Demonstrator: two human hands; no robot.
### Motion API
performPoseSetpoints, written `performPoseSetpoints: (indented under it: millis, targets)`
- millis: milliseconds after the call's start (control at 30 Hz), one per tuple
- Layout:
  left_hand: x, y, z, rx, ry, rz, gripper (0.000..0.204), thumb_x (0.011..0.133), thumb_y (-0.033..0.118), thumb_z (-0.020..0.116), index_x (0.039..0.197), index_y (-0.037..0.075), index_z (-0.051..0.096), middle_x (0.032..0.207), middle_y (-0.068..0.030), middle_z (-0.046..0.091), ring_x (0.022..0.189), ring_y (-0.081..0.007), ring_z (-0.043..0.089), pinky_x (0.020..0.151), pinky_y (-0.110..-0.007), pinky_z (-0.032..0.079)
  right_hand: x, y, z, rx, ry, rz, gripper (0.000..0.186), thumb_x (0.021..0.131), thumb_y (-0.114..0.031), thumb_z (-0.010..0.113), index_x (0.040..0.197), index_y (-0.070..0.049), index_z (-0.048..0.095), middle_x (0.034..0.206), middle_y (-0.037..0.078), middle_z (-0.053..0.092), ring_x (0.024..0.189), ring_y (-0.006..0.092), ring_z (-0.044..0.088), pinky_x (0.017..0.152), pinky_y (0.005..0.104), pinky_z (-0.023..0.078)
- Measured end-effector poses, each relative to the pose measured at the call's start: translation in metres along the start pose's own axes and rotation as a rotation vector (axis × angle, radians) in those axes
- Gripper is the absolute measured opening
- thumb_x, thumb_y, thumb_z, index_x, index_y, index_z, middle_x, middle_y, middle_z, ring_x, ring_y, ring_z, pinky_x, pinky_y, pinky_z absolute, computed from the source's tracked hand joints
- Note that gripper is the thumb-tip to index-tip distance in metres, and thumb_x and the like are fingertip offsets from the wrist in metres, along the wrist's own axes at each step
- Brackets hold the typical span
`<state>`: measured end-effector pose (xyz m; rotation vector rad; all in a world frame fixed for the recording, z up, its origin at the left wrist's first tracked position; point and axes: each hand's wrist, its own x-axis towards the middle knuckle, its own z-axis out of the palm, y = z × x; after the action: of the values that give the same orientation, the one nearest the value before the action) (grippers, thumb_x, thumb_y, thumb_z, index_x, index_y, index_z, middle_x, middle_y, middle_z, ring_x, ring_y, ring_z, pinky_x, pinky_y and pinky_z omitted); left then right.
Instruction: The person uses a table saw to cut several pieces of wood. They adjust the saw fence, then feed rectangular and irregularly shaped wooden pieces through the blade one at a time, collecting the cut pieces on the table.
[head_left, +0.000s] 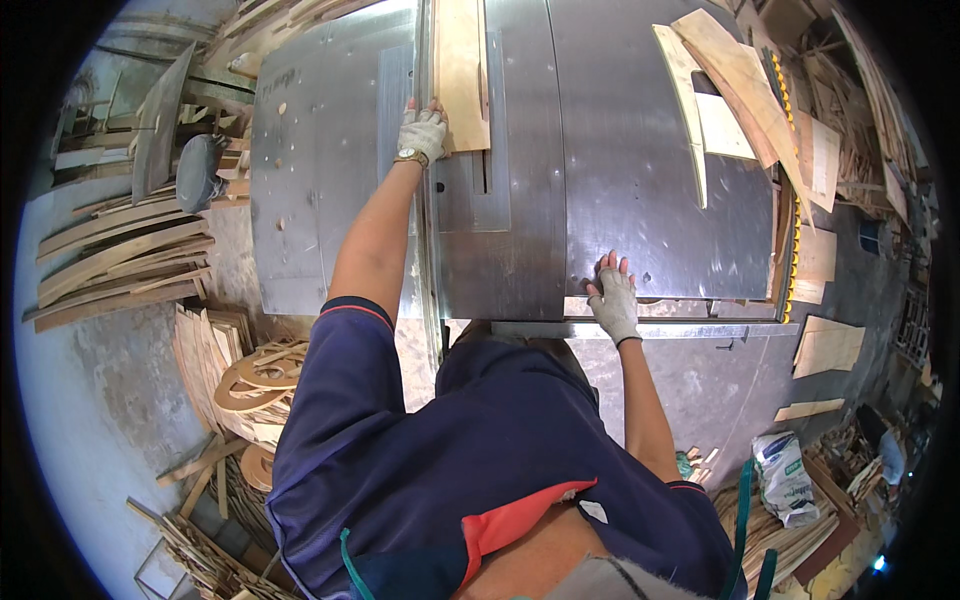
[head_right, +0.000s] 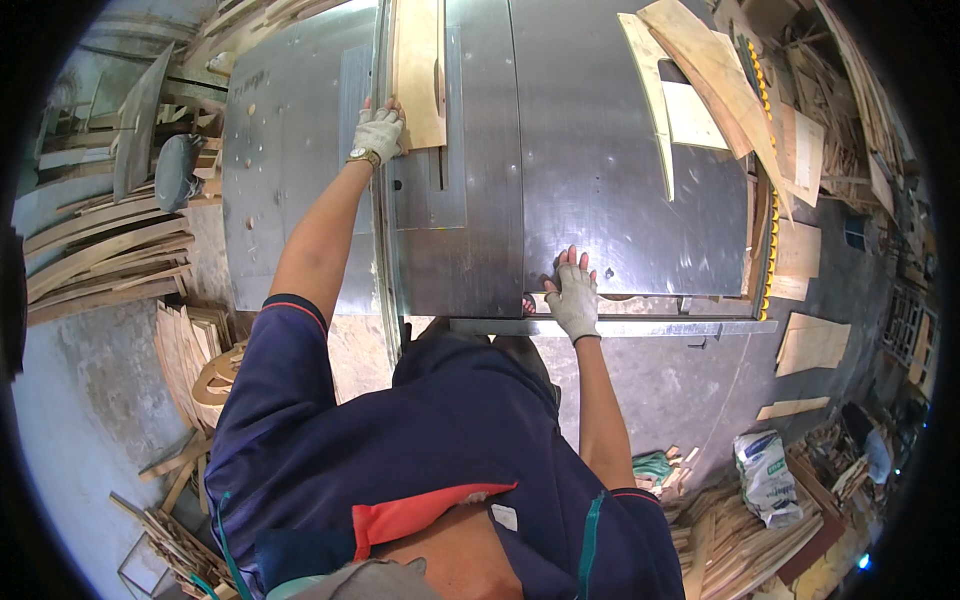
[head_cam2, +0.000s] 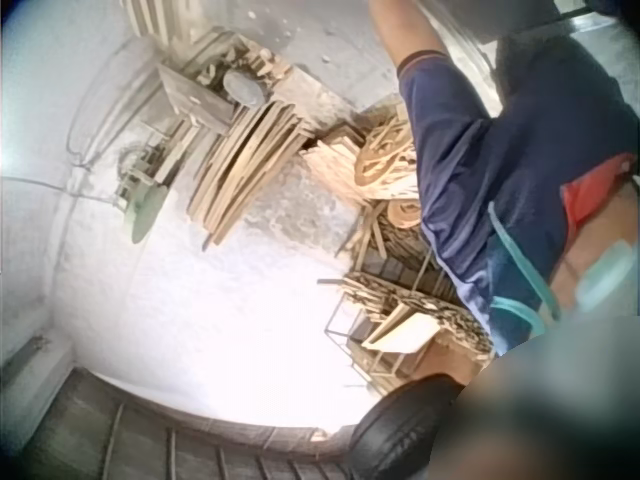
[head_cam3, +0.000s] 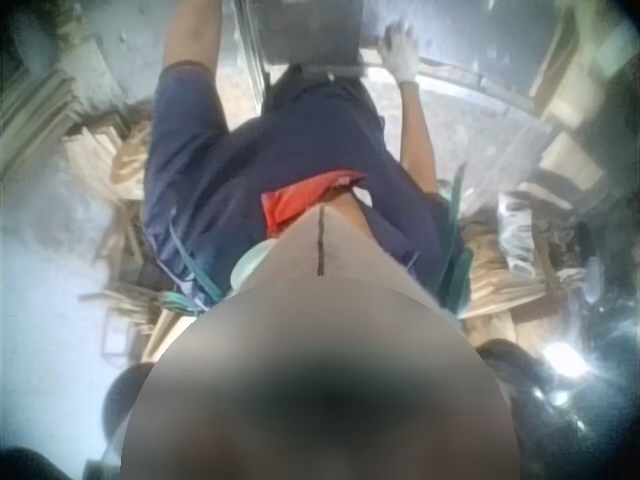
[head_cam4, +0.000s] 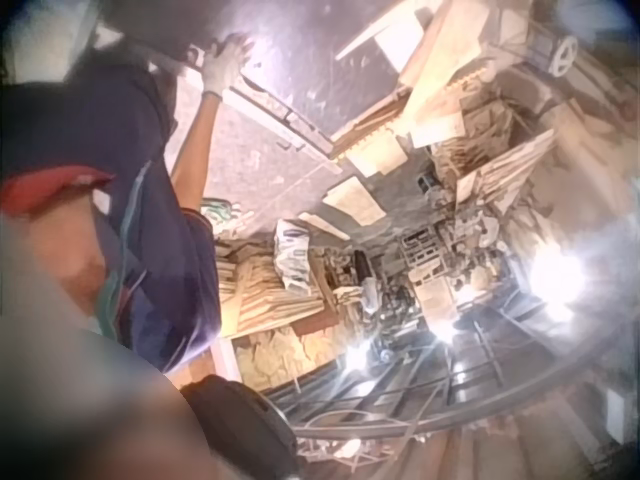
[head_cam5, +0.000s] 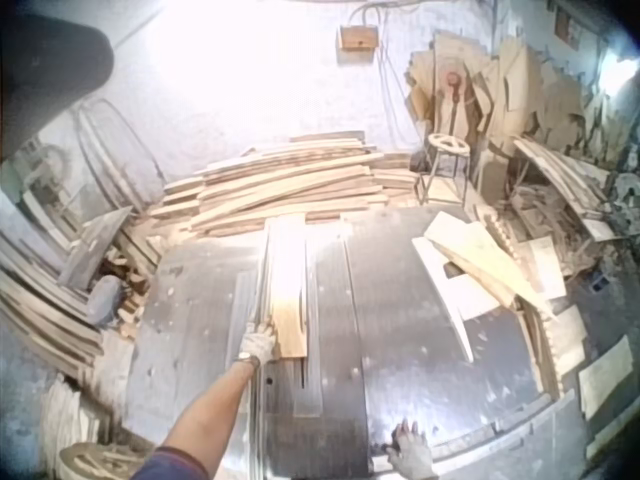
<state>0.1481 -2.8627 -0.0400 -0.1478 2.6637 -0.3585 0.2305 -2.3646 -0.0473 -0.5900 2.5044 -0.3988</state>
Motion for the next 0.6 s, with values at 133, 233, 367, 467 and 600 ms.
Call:
performPoseSetpoints:
  millis: [133, 233, 367, 467, 600]
  targets:
    - [0.011, -0.005, 0.002, 0.004, 0.016, -0.005, 0.087, 0.074, 0.052, 0.082, 0.145, 0.012, 0.052, 0.156, -0.0041, 0.047, 0.154, -0.0206, 0.027, 0.125, -0.060, 0.001, 0.000, 0.000, 0.001, 0.011, 0.022, -0.010, 0.074, 0.091, -0.033, 0.064, 0.155, -0.007, 0.036, 0.160, 0.017, 0.036, 0.150, 0.0412, 0.028, 0.124, 0.0556, 0.019]
    - [0.018, -0.009, 0.001, 0.008, 0.039, -0.004, 0.086, 0.074, 0.053, 0.082, 0.144, 0.013, 0.053, 0.156, -0.0038, 0.047, 0.153, -0.0204, 0.028, 0.126, -0.059, 0.002, 0.000, 0.001, 0.000, 0.020, -0.013, 0.013, 0.072, 0.091, -0.033, 0.063, 0.154, -0.008, 0.037, 0.154, 0.018, 0.043, 0.147, 0.0413, 0.034, 0.123, 0.0565, 0.020]
    - [0.023, -0.012, -0.008, 0.009, -0.031, -0.011, 0.086, 0.076, 0.052, 0.080, 0.146, 0.013, 0.051, 0.159, -0.0037, 0.043, 0.154, -0.0192, 0.027, 0.126, -0.058, 0.002, -0.005, -0.001, 0.001, 0.005, 0.072, -0.024, 0.070, 0.092, -0.033, 0.063, 0.152, -0.007, 0.039, 0.148, 0.019, 0.049, 0.143, 0.0413, 0.039, 0.122, 0.0572, 0.022]
    - [0.023, -0.012, -0.014, -0.005, -0.044, -0.010, 0.086, 0.077, 0.051, 0.079, 0.147, 0.012, 0.050, 0.160, -0.0039, 0.042, 0.154, -0.0185, 0.025, 0.126, -0.058, 0.002, -0.011, -0.001, 0.002, 0.021, 0.023, -0.002, 0.069, 0.092, -0.033, 0.062, 0.151, -0.007, 0.040, 0.148, 0.019, 0.049, 0.142, 0.0413, 0.040, 0.121, 0.0577, 0.023]
    - [0.030, -0.016, -0.020, -0.006, -0.027, -0.016, 0.082, 0.077, 0.050, 0.080, 0.145, 0.012, 0.053, 0.160, -0.0039, 0.042, 0.154, -0.0184, 0.025, 0.126, -0.059, 0.003, -0.014, 0.001, 0.002, 0.007, 0.068, -0.024, 0.066, 0.092, -0.034, 0.062, 0.149, -0.006, 0.042, 0.146, 0.019, 0.050, 0.140, 0.0415, 0.042, 0.121, 0.0583, 0.024]
